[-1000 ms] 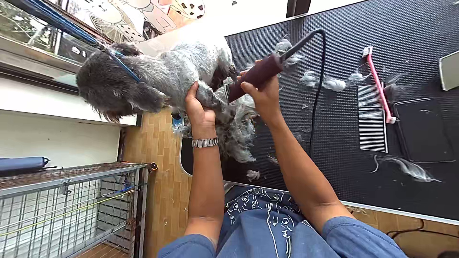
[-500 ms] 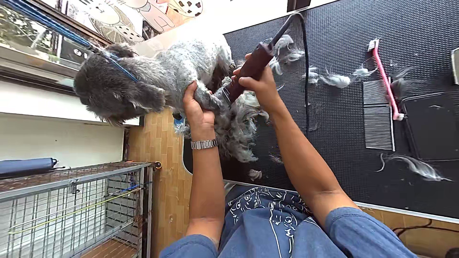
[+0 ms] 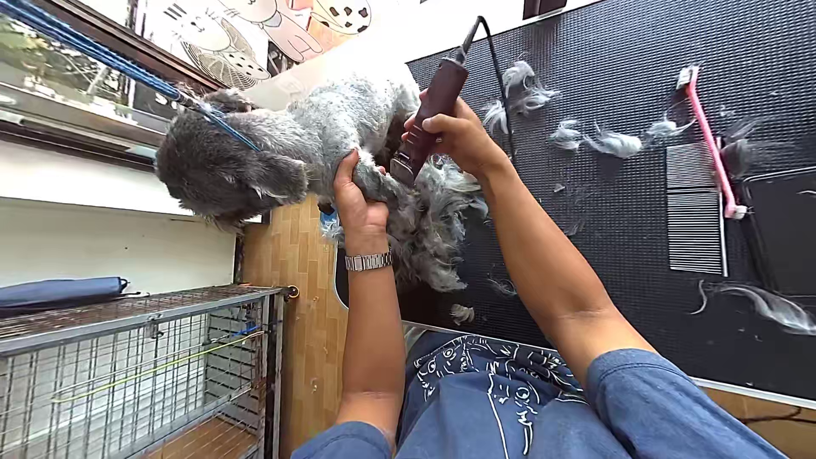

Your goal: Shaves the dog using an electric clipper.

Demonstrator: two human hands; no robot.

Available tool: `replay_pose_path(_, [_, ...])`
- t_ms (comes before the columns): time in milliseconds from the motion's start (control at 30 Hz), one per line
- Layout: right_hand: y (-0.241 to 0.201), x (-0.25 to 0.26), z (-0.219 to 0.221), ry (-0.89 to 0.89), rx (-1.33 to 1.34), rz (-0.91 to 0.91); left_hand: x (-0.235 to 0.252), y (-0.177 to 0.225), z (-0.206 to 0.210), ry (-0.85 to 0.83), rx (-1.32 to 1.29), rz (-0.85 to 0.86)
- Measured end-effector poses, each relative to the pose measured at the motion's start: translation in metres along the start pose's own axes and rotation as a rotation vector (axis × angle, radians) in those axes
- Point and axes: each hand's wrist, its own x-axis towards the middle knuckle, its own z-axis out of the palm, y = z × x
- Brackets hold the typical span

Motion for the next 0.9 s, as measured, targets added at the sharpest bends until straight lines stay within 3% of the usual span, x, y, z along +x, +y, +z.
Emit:
replay_pose_path(200, [0.006,-0.001,0.004,-0.143,-0.051,0.093,-0.002,0.003,0.004,-0.015,-0.020,-0.017])
replay_pose_path(333, [-0.001,-0.006,0.003,0.052,-0.097,0.106,-0.004,0.006,0.002,-0.073,-0.016,-0.066])
replay_pose_path(500, [-0.031,-0.043,0.009,0.154,-0.128,-0.069,-0.001,0.006,0.001,-0.183,0.020,-0.135])
replay_pose_path(633, [-0.028,-0.065,0.038,0.233,-0.488,-0.286,0.006,0.001,-0.005,-0.262,0.024,-0.151])
replay_pose_path(767, [-0.016,-0.077,0.055,0.223,-0.880,-0.271,0.017,-0.001,-0.020,-0.451,-0.035,-0.189])
replay_pose_path(833, [-0.014,-0.082,0.051,0.205,-0.852,-0.262,0.025,-0.003,-0.035,-0.615,-0.068,-0.207])
replay_pose_path(900, [-0.014,-0.084,0.041,0.257,-0.620,-0.312,0.040,-0.007,-0.050,-0.814,-0.101,-0.214])
